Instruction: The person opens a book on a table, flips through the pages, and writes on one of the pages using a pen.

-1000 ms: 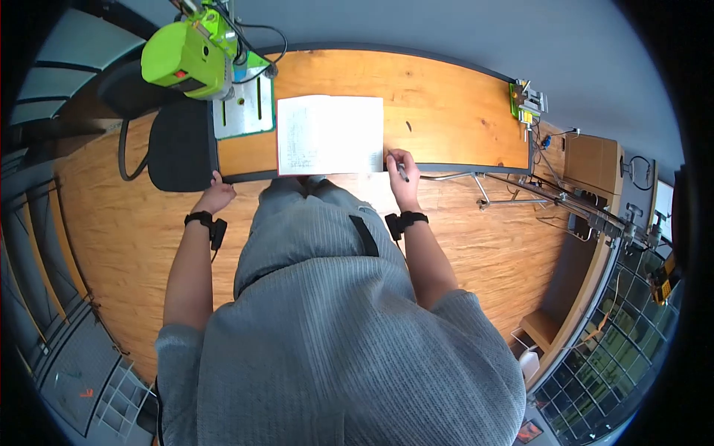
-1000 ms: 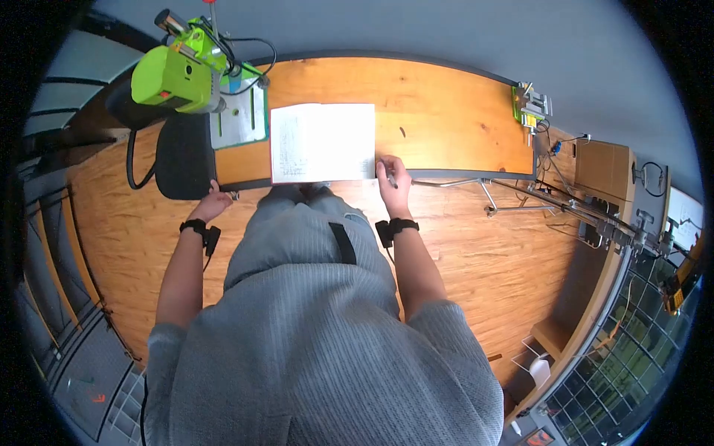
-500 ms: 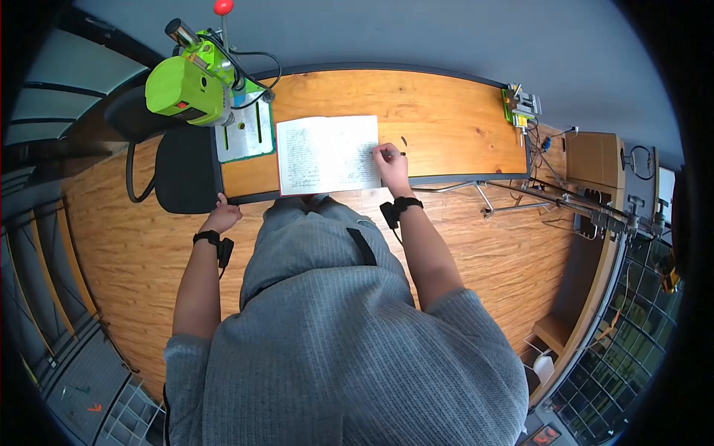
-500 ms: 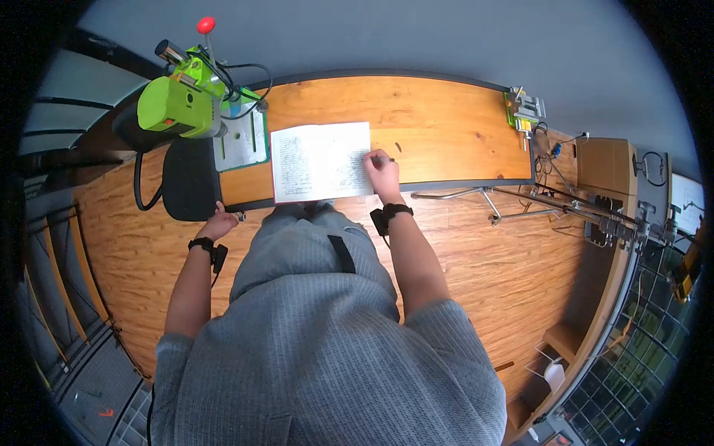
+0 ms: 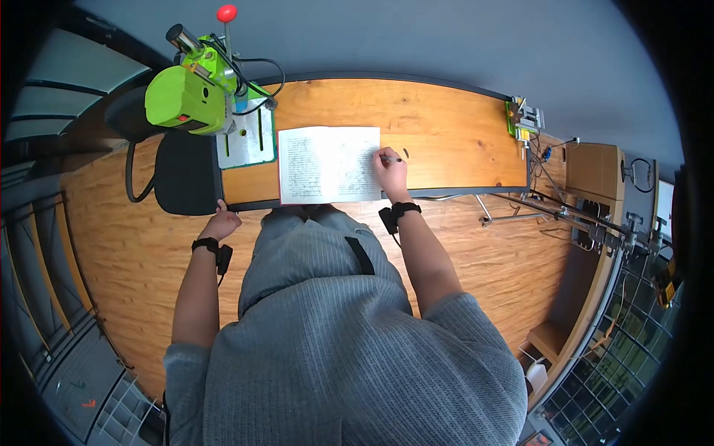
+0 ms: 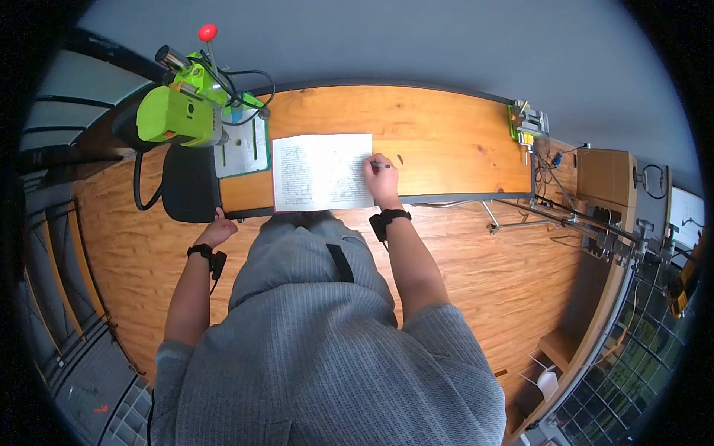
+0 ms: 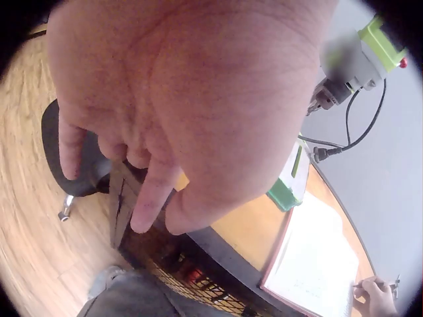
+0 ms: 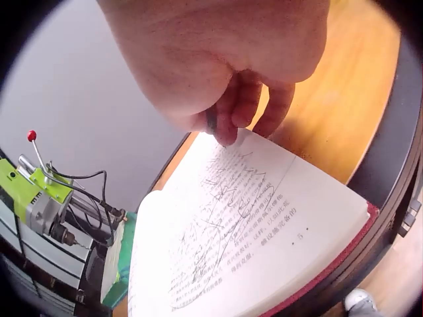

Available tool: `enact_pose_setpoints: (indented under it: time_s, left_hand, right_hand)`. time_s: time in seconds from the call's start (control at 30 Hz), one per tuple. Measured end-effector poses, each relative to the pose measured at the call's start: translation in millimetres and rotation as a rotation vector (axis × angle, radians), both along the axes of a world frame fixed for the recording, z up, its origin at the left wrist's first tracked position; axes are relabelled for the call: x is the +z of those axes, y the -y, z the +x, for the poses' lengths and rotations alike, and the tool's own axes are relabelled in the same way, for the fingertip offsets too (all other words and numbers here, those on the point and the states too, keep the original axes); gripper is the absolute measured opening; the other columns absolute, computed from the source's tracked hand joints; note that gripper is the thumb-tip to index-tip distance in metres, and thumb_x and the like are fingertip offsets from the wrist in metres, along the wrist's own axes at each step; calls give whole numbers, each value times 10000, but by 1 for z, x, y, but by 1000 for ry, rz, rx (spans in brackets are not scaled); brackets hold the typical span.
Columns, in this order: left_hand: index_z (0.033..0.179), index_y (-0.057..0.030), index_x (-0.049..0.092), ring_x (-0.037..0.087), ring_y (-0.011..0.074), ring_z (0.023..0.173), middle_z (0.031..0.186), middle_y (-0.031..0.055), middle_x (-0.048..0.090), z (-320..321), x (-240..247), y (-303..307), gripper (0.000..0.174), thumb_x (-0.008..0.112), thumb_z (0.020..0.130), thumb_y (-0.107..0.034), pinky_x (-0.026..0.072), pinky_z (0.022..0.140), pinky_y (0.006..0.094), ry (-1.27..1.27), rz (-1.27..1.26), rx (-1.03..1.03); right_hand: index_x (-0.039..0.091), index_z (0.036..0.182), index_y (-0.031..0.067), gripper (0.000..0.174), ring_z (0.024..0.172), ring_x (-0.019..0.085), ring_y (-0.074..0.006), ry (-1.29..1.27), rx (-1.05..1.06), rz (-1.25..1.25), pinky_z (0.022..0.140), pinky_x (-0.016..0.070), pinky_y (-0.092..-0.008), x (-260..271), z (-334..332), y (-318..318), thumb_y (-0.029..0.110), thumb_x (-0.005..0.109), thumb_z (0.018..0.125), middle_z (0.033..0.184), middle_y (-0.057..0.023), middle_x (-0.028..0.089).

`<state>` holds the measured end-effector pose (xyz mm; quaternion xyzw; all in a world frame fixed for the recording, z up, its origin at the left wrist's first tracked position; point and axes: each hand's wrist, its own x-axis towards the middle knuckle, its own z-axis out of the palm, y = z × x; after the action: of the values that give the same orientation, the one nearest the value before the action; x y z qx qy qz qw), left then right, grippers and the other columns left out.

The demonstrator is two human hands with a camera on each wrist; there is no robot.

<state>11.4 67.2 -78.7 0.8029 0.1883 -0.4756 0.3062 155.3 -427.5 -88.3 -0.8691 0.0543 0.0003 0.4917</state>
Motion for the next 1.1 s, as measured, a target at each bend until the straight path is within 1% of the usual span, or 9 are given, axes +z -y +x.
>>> enact_pose_setpoints:
  time_s: [0.1,0.2,0.4,0.57,0.6,0.67,1.0,1.07,1.1]
  left_hand:
    - [1164,-78,774,10,428,1605,1658,391,-22,6,17,10,343,625,963,-313,193,1271,403,13,7,49]
    - [1190,-112,765,207,417,1583,1691,327,-8,7,17,15,388,592,936,-348,369,1185,384,-5,100,-55]
    - [1163,-80,777,54,350,1622,1696,316,-28,10,27,16,364,611,956,-329,262,1244,382,-50,46,17]
    - [1151,-60,778,-51,327,1625,1651,280,299,8,11,5,338,597,979,-288,159,1279,382,-37,16,3]
    - [1151,-60,778,-51,327,1625,1651,280,299,7,8,2,338,597,979,-288,159,1279,382,-40,16,4]
    - [1185,-136,773,153,443,1592,1701,312,-31,7,3,-3,365,581,949,-339,287,1236,386,-45,16,-55]
    - [1139,-124,786,131,412,1602,1706,300,-29,2,-12,-7,332,595,948,-317,286,1240,392,-39,45,-100]
    - [1038,-36,783,-73,369,1616,1350,178,689,-8,-26,-14,307,558,1007,-243,14,1305,424,43,-59,10]
    - [1038,-36,783,-73,369,1616,1350,178,689,-7,-24,-13,307,558,1007,-243,14,1305,424,40,-60,12]
  right_hand:
    - [706,928,19,83,735,700,-262,-32,5,-64,695,562,-358,2,-1,0,95,730,905,859,-161,714]
    - [717,927,21,67,758,695,-286,-22,23,-47,692,566,-367,14,-6,-6,71,738,888,873,-176,706]
    - [694,894,18,37,820,662,-336,66,-33,-107,720,551,-417,8,0,-2,46,715,883,852,-170,691]
    - [682,889,19,39,830,651,-351,55,24,-107,735,540,-436,15,1,1,48,705,878,827,-161,686]
    - [682,886,21,36,830,650,-351,75,35,-122,734,540,-436,14,2,2,46,705,874,827,-159,687]
    - [682,883,23,33,830,649,-352,93,46,-136,733,540,-436,12,2,1,44,705,870,828,-157,687]
    - [686,867,35,33,802,651,-337,70,39,-156,718,542,-429,18,1,-4,52,715,870,806,-155,688]
    - [688,867,36,32,797,652,-333,51,62,-152,715,543,-427,20,0,-4,52,715,871,799,-154,687]
    - [688,867,35,34,795,653,-332,62,55,-144,714,543,-427,17,1,-4,54,716,871,798,-154,687]
